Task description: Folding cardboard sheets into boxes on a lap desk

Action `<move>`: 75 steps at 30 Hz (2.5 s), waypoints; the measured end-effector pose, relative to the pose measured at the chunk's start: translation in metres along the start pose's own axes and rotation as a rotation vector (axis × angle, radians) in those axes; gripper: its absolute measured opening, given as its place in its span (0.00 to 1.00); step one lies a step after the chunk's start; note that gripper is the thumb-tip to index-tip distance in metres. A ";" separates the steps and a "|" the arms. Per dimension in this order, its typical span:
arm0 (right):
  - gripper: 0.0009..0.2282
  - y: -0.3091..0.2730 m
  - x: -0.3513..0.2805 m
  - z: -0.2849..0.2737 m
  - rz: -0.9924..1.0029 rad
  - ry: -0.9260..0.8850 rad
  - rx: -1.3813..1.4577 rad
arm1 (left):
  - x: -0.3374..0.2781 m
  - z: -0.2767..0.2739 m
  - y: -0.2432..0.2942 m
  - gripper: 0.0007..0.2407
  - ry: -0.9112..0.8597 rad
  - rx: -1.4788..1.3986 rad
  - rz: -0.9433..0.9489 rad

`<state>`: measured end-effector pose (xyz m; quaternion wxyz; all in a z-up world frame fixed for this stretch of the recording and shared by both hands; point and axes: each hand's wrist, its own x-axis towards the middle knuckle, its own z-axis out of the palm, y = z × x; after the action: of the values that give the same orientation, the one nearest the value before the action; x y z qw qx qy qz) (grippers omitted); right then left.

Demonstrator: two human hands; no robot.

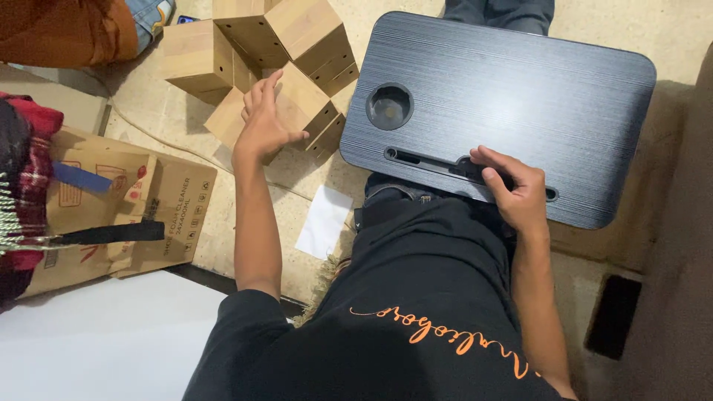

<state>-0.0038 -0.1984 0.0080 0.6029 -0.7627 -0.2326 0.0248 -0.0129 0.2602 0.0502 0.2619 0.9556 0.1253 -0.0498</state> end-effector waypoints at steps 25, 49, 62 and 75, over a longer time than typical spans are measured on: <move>0.13 -0.007 0.001 0.001 -0.024 0.005 -0.028 | -0.001 0.000 0.003 0.50 -0.021 -0.021 -0.009; 0.13 -0.006 0.002 0.001 -0.032 0.006 -0.043 | -0.005 0.001 0.003 0.53 -0.037 -0.082 -0.005; 0.13 -0.007 0.002 0.001 -0.014 0.014 -0.027 | -0.005 0.001 0.002 0.53 -0.023 -0.073 0.019; 0.13 0.010 0.003 0.000 -0.070 0.041 -0.018 | 0.002 0.011 -0.019 0.56 0.055 -0.078 0.043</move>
<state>0.0021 -0.1988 -0.0005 0.6010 -0.7600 -0.2470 -0.0140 -0.0161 0.2704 0.0310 0.2967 0.9481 0.1135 -0.0131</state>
